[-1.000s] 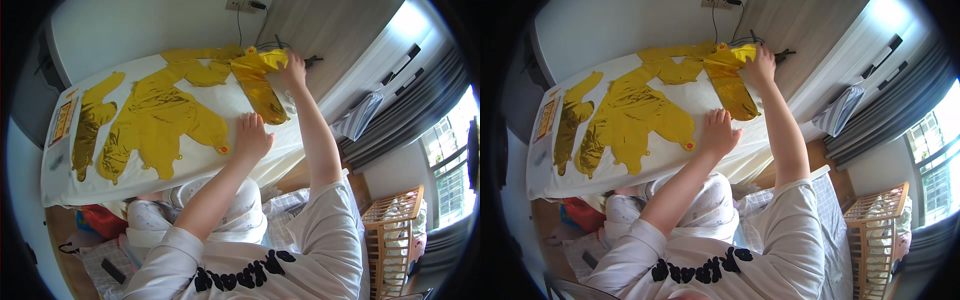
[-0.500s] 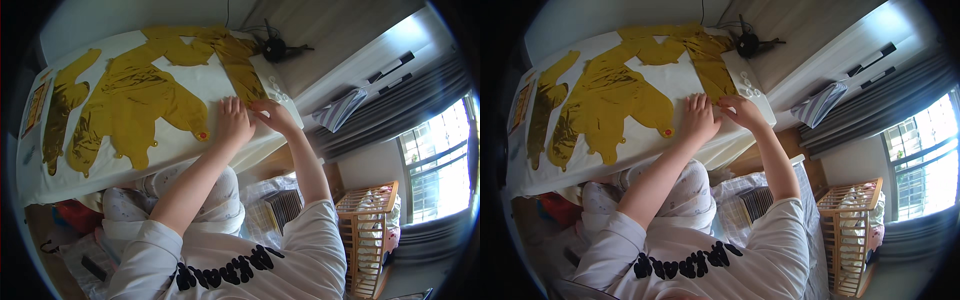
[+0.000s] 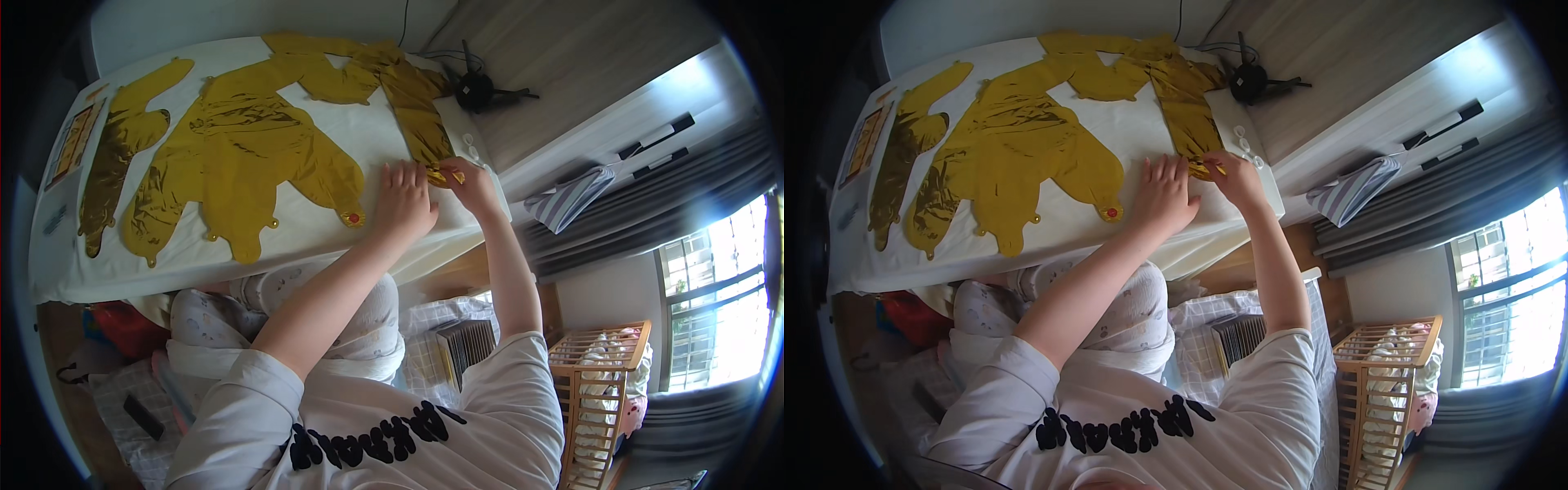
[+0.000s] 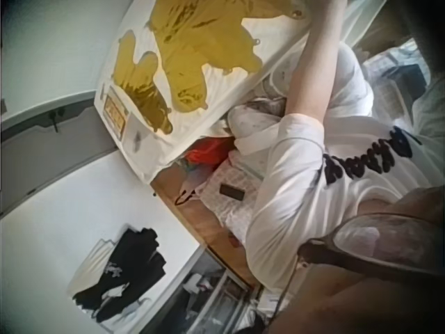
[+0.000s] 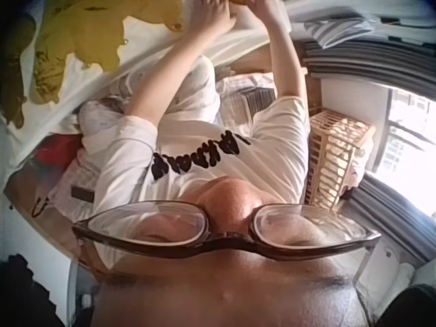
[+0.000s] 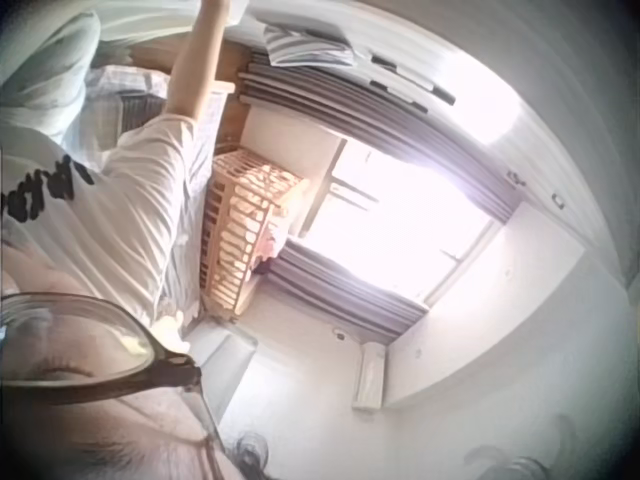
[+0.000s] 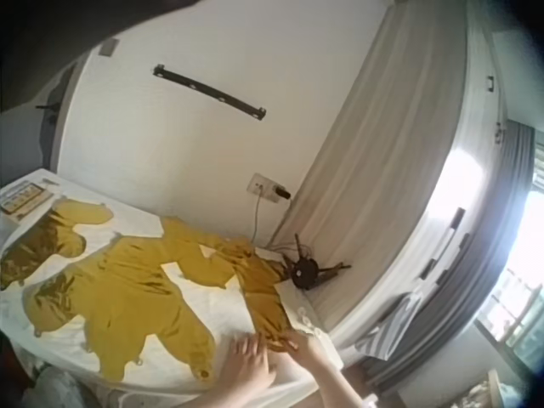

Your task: The person flattens deflated foil balloons on a table by hand, then folds one of the balloons repeatedly into a small square.

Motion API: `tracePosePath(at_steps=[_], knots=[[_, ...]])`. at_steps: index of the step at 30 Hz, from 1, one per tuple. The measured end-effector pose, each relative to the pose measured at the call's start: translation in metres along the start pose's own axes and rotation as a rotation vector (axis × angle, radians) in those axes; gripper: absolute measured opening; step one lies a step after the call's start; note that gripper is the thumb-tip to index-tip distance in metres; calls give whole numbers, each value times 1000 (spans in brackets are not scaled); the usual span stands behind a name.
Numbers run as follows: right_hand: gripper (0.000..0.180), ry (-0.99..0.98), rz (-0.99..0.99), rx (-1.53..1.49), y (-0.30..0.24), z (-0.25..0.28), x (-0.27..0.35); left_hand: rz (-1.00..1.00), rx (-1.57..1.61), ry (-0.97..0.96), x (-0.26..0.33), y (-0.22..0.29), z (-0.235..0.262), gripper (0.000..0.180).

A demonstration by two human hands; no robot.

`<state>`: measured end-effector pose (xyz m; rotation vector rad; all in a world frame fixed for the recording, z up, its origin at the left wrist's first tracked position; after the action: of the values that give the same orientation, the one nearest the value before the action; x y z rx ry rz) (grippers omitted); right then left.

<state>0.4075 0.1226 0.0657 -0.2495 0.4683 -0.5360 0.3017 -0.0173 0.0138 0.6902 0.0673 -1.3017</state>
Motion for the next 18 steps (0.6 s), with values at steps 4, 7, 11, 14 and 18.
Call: tracePosePath(at_steps=[4, 7, 11, 14, 18], knots=[[23, 0, -81, -143, -4, -1, -6, -12, 7, 60, 4, -3, -2, 76], [21, -76, -221, -237, 9, 2, -10, -30, 6, 133, 4, -1, -3, 75], [15, 6, -100, -253, 29, 8, -13, -36, 8, 149, 3, 2, -4, 74], [16, -92, 50, -53, 15, 15, -14, -24, 0, 128, 2, -1, -4, 73], [15, -97, 183, -16, -9, 6, 2, -26, -19, 139, 3, -2, -5, 73]])
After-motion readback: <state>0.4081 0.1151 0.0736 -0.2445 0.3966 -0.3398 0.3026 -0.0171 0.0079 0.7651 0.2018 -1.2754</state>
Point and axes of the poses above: each hand's wrist, its own x-axis away from the middle knuckle, its own z-axis out of the back of the hand, y = z × x, the point moved 2 cm from there along -x, towards the middle knuckle, and after that the axes turned 5 degrees about -z, right-handed, at the moved point
